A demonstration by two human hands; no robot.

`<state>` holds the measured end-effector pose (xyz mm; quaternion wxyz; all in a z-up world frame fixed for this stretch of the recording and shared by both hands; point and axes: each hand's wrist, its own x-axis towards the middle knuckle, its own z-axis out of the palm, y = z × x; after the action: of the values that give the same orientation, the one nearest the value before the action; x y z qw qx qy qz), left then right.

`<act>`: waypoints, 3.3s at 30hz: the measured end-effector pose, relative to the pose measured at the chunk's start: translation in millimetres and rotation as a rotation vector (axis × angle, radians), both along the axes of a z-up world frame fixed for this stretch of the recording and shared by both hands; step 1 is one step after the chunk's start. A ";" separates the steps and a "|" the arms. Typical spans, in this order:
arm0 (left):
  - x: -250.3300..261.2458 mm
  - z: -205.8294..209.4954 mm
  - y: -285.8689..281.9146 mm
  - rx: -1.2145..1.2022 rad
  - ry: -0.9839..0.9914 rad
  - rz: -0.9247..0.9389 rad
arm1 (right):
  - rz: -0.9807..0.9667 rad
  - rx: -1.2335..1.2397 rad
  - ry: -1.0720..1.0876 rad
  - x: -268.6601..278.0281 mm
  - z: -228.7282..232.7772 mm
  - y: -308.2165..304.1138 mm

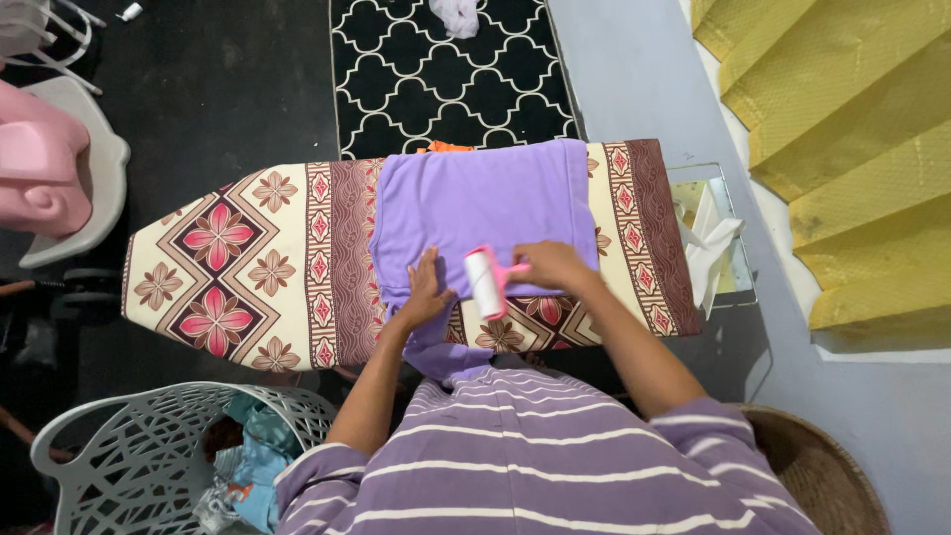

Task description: The person uses a lint roller on a purple t-shirt laid on an ironing board, then folds it and places it in a basket. The person repeats the process with a blue t-shirt, rolling it and folding it before placing it in the basket.

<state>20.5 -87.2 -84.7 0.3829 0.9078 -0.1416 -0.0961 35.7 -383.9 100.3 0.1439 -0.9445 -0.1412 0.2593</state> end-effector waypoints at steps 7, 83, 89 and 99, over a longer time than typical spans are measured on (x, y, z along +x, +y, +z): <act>1.3 -6.9 -6.9 0.041 0.018 0.024 | 0.011 -0.095 0.080 27.4 -45.4 -46.5; -28.5 103.1 42.5 -0.236 -0.002 0.613 | -0.671 0.243 -0.391 -45.8 -119.3 -136.9; -80.8 132.6 46.9 0.032 0.461 0.514 | -0.626 0.197 -0.187 -93.0 -102.6 -140.7; -67.8 132.5 57.2 0.327 -0.288 0.375 | -0.584 0.300 -0.166 -88.4 -9.0 -110.8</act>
<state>-47.3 -29.9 47.9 0.2186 0.9721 -0.0068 0.0851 -52.7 -494.7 91.3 0.3373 -0.9314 0.0875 0.1057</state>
